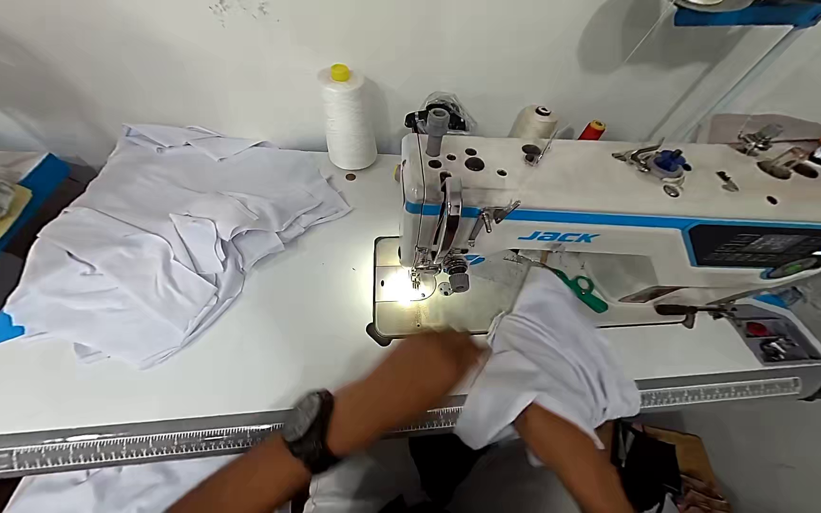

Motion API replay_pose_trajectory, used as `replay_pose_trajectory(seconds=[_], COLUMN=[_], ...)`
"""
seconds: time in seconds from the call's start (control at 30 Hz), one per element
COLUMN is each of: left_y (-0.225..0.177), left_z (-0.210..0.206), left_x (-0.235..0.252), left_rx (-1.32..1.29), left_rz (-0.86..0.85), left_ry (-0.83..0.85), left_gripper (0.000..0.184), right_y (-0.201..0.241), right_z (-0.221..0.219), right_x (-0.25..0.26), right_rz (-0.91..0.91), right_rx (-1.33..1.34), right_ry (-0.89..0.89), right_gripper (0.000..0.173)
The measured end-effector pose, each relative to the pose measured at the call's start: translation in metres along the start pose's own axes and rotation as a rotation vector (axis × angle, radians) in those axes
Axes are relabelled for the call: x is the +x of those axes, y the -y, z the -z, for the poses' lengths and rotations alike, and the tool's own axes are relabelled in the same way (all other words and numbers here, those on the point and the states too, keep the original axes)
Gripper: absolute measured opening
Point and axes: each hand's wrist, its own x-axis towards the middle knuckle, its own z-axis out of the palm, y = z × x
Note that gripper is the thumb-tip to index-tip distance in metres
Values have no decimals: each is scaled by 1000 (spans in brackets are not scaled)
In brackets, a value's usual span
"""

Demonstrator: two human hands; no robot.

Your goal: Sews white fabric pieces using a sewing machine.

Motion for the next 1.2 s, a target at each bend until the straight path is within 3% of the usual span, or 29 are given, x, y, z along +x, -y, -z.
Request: replay_pose_trajectory(seconds=[0.07, 0.13, 0.23, 0.27, 0.33, 0.47, 0.53, 0.63, 0.77, 0.97, 1.2], left_y=[56, 84, 109, 117, 133, 166, 181, 162, 131, 125, 119], left_z=[-1, -1, -8, -9, -8, 14, 28, 28, 4, 1, -2], left_x=[-2, 4, 6, 4, -4, -24, -36, -53, -57, -54, -43], left_rx=[264, 405, 510, 514, 429, 200, 188, 57, 43, 130, 147], left_rz=[136, 152, -94, -201, -316, -109, -28, -12, -174, -197, -134], left_ry=[24, 68, -24, -71, -105, -43, -109, -197, -44, -55, -17], left_gripper=[38, 38, 14, 12, 19, 26, 28, 28, 36, 35, 49], right_y=[-1, -1, -6, -11, -3, 29, 33, 45, 49, 23, 20], right_z=[13, 20, 18, 14, 24, 43, 33, 30, 38, 32, 28], right_x=[22, 32, 33, 35, 41, 64, 79, 96, 105, 94, 92], right_rz=[-36, 68, 221, 303, 350, 400, 562, 674, 688, 720, 761], right_rx=[-82, -172, -204, -212, -201, -173, -167, -151, -168, -240, -216], right_ry=[167, 179, 121, 51, 126, 362, 247, 233, 323, 47, -39], right_gripper=[45, 45, 41, 38, 37, 38, 33, 32, 30, 25, 25])
